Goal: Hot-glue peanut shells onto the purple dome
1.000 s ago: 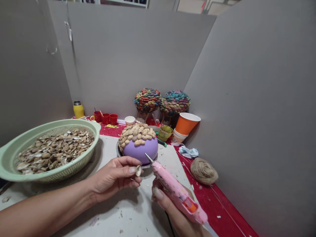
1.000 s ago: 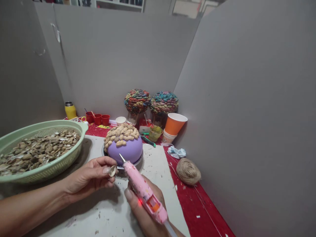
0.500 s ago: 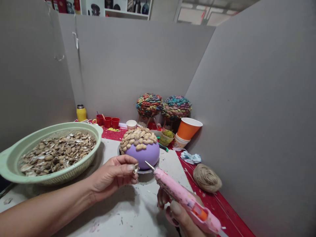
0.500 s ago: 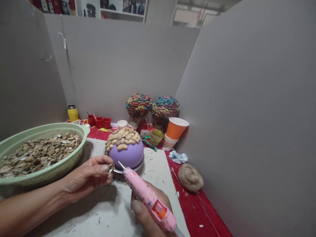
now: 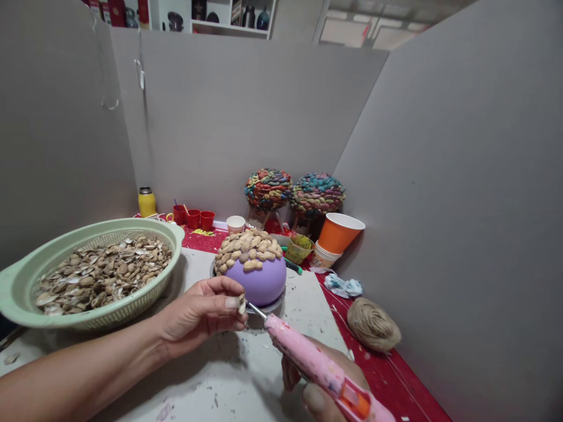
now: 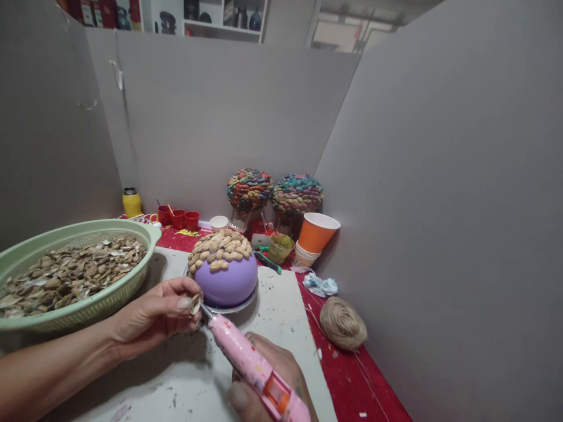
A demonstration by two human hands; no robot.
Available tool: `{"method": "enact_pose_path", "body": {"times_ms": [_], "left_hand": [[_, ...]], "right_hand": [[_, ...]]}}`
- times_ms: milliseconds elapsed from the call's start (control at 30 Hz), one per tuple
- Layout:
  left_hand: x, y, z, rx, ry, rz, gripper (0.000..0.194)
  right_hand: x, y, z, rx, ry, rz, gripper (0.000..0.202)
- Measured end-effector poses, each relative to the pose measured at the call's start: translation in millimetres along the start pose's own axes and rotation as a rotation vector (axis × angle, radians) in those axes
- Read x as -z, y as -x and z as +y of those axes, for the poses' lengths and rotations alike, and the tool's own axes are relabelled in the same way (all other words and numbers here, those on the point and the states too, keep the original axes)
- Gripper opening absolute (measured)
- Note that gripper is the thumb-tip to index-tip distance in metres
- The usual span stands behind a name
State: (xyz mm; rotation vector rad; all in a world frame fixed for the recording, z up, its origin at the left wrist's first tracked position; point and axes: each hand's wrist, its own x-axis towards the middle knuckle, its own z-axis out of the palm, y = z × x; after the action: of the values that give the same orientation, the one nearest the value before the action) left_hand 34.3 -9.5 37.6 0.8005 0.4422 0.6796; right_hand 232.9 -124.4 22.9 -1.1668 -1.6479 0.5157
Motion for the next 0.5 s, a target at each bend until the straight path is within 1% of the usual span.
{"method": "enact_pose_path", "body": {"times_ms": [100, 233, 367, 500], "left_hand": [[0.0, 0.1, 0.1, 0.009, -0.025, -0.015, 0.024], [-1.3, 0.8, 0.9, 0.0, -0.055, -0.018, 0.024], [-2.8, 1.1, 0.9, -0.016, -0.093, 0.006, 0.027], [-3.6, 0.8, -0.2, -0.024, -0.12, 0.02, 0.028]], "right_hand": [[-3.3, 2.3, 9.4, 0.044, 0.001, 0.013, 0.055], [-9.6, 6.0, 17.5, 0.065, -0.024, 0.022, 0.052], [-12.9, 8.6, 18.2, 0.098, -0.014, 0.03, 0.048], [-12.3, 6.2, 17.2, 0.127, 0.017, -0.002, 0.046]]}}
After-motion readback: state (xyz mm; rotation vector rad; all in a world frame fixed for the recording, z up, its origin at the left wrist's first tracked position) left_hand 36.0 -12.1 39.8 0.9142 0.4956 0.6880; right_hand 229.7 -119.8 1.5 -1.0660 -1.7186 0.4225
